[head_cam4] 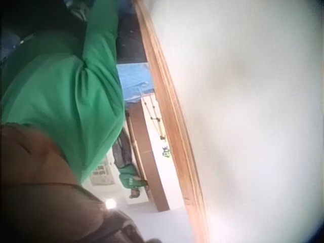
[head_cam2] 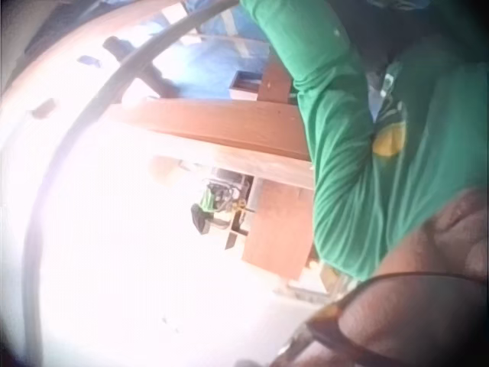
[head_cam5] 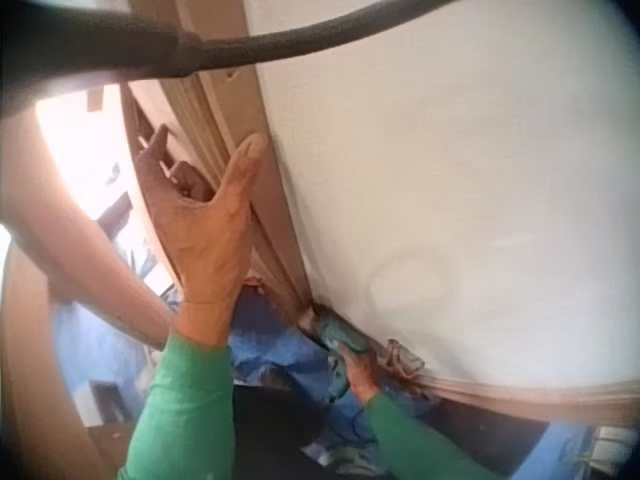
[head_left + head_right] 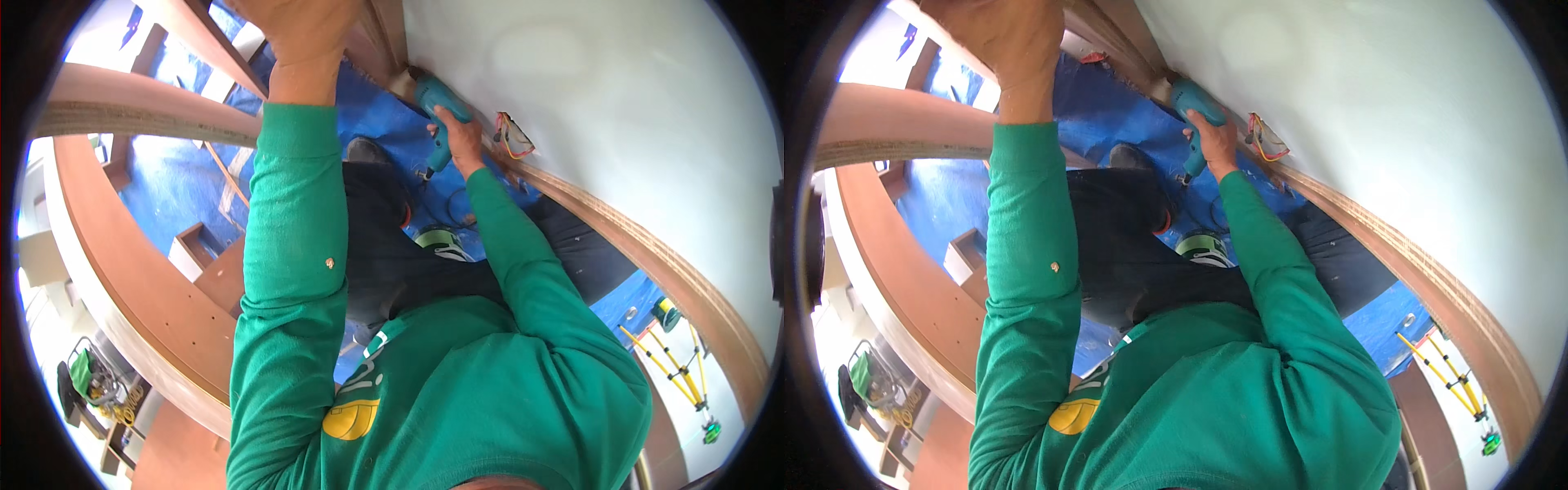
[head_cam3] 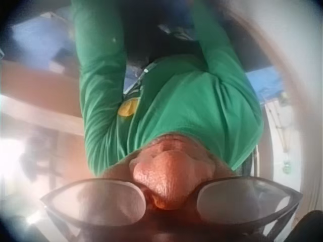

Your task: The person positions a large wooden panel against a wall and uses a power drill to secure it with screws. They work from top to bottom, adjusting their position to reach different areas of the panel.

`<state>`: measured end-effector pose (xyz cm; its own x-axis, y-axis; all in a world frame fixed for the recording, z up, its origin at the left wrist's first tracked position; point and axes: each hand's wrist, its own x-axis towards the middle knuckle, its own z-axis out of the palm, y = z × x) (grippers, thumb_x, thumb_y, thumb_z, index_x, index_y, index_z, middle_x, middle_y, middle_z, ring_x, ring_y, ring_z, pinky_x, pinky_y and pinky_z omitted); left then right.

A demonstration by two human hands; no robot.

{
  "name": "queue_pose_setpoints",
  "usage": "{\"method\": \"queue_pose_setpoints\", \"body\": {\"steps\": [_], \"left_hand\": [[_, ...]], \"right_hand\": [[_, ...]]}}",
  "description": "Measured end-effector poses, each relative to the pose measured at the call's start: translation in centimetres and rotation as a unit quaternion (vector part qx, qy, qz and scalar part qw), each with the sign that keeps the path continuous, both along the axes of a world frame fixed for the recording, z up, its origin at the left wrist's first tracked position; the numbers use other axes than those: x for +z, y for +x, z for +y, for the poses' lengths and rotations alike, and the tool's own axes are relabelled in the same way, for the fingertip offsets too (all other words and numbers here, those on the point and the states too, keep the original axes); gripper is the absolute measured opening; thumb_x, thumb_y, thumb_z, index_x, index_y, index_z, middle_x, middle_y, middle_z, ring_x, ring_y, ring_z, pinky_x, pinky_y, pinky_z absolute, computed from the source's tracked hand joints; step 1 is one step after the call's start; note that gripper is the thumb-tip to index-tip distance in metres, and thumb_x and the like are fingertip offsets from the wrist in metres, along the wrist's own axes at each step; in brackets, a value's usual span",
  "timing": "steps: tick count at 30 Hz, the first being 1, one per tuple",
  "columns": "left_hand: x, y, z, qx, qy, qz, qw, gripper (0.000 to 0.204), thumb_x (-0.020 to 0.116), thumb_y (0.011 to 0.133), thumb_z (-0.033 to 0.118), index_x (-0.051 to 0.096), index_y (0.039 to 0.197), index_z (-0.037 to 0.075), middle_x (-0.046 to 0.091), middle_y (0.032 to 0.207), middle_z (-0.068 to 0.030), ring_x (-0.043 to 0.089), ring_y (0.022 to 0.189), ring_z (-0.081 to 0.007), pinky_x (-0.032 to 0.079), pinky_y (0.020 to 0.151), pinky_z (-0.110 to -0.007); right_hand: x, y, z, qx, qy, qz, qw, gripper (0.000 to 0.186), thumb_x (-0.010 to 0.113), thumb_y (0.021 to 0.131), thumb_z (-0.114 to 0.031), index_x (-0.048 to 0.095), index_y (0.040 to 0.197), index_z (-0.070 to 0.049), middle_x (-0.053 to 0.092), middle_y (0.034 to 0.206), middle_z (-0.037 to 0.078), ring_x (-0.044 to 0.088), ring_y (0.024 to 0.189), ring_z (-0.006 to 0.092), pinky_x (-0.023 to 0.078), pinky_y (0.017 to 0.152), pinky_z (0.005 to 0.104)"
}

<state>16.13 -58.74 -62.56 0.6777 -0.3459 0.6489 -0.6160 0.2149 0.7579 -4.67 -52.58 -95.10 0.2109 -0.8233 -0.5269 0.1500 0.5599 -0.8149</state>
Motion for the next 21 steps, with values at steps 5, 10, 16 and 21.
{"method": "queue_pose_setpoints", "body": {"steps": [5, 10, 16, 21], "left_hand": [[0.1, 0.2, 0.0, 0.023, -0.004, -0.039, 0.999, 0.091, 0.095, 0.084, 0.038, 0.046, 0.144, -0.011, 0.045, 0.086, 0.0025, 0.040, 0.072, -0.0058, 0.034, 0.058, -0.022], [-0.4, 0.6, 0.1, -0.007, 0.001, -0.018, 1.000, 0.091, 0.095, 0.084, 0.037, 0.046, 0.143, -0.012, 0.043, 0.073, 0.0059, 0.037, 0.062, -0.0031, 0.029, 0.053, -0.021], [-0.2, 1.2, 0.7, 0.046, 0.006, -0.092, 0.995, 0.084, 0.096, 0.083, 0.033, 0.050, 0.138, -0.010, 0.048, 0.072, 0.0054, 0.038, 0.060, -0.0023, 0.029, 0.050, -0.021], [0.1, 0.5, 0.3, -0.015, -0.024, -0.099, 0.995, 0.078, 0.096, 0.083, 0.031, 0.052, 0.135, -0.007, 0.054, 0.075, 0.0043, 0.039, 0.059, -0.0020, 0.031, 0.049, -0.022]], "right_hand": [[-0.5, -0.2, -1.1, -0.011, 0.078, -0.055, 0.995, 0.043, 0.080, 0.093, -0.026, 0.066, 0.118, 0.006, 0.072, 0.095, 0.018, 0.075, 0.075, 0.0313, 0.063, 0.068, 0.0426], [-0.3, 0.8, -0.6, -0.036, 0.140, -0.091, 0.985, 0.043, 0.077, 0.096, -0.029, 0.065, 0.118, 0.005, 0.070, 0.092, 0.019, 0.074, 0.077, 0.0308, 0.062, 0.068, 0.0431], [0.2, 1.6, -0.6, -0.054, 0.179, -0.107, 0.977, 0.039, 0.075, 0.095, -0.030, 0.064, 0.113, 0.003, 0.069, 0.084, 0.017, 0.069, 0.064, 0.0273, 0.059, 0.058, 0.0413], [-0.1, 1.1, -0.5, -0.062, 0.178, -0.109, 0.976, 0.038, 0.074, 0.096, -0.032, 0.066, 0.112, 0.002, 0.069, 0.085, 0.016, 0.066, 0.063, 0.0257, 0.058, 0.059, 0.0412]]}}
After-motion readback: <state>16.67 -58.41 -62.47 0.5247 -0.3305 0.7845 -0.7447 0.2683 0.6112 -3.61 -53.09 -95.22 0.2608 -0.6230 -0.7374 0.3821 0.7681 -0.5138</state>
